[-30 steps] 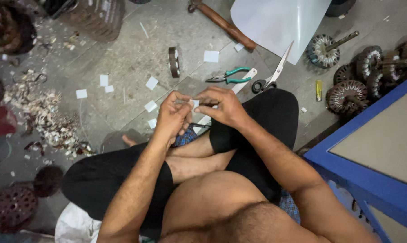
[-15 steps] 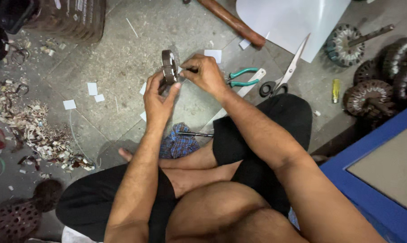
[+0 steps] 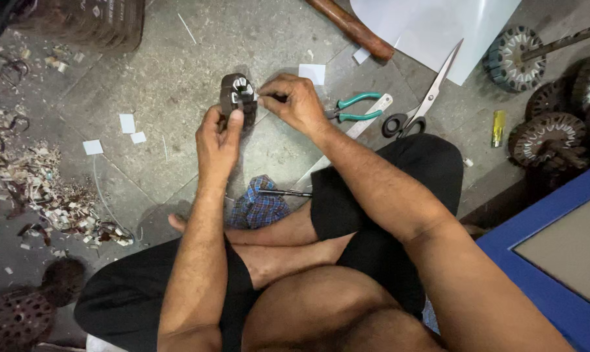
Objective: The person sits on the floor and repeatedly picks up small white rectangular pieces, folds them, and inserts them into a cylindrical metal component. The person handles the pieces one at a time and places the finished assembly back on the floor.
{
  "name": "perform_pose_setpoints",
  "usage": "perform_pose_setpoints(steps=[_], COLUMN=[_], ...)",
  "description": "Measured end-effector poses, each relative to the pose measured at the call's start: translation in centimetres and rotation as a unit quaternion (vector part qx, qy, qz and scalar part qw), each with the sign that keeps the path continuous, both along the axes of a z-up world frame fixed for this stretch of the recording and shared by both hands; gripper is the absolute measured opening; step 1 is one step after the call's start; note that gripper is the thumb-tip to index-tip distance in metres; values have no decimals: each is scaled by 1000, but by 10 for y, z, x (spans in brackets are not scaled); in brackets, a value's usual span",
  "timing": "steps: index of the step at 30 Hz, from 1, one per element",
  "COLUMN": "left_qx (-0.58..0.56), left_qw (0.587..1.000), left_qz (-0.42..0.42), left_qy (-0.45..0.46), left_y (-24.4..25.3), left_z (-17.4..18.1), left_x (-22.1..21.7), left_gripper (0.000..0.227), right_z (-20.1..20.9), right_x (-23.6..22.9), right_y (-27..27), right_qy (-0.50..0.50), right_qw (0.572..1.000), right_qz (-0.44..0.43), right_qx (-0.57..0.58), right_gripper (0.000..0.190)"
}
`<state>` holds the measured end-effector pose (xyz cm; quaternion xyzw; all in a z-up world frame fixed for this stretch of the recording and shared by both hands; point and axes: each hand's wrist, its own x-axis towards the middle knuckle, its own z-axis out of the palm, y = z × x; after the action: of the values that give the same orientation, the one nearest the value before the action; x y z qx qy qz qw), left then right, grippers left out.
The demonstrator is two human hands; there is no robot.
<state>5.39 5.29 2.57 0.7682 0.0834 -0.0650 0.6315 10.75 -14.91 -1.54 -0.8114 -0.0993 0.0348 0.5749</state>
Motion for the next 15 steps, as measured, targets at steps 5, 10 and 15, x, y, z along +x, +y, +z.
perform_pose_setpoints(steps=[5,10,15], left_qx=[-6,26,91], left_qw=[1000,998,992], left_qz=[0,-10,-46], left_qy=[-24,-50,-73], left_y=[-1,-5,-9], left_z=[-2,6,17], left_x=[0,2,1], left_gripper=[27,33,36], right_z=[0,0,2], right_x=[-1,-3,-3], right_y=[2,5,3], right_qy=[-16,-33,-94], right_qw=[1000,998,989], right_qz=[13,54,82], right_qx=[-5,-23,-77], right_gripper=[15,17,20])
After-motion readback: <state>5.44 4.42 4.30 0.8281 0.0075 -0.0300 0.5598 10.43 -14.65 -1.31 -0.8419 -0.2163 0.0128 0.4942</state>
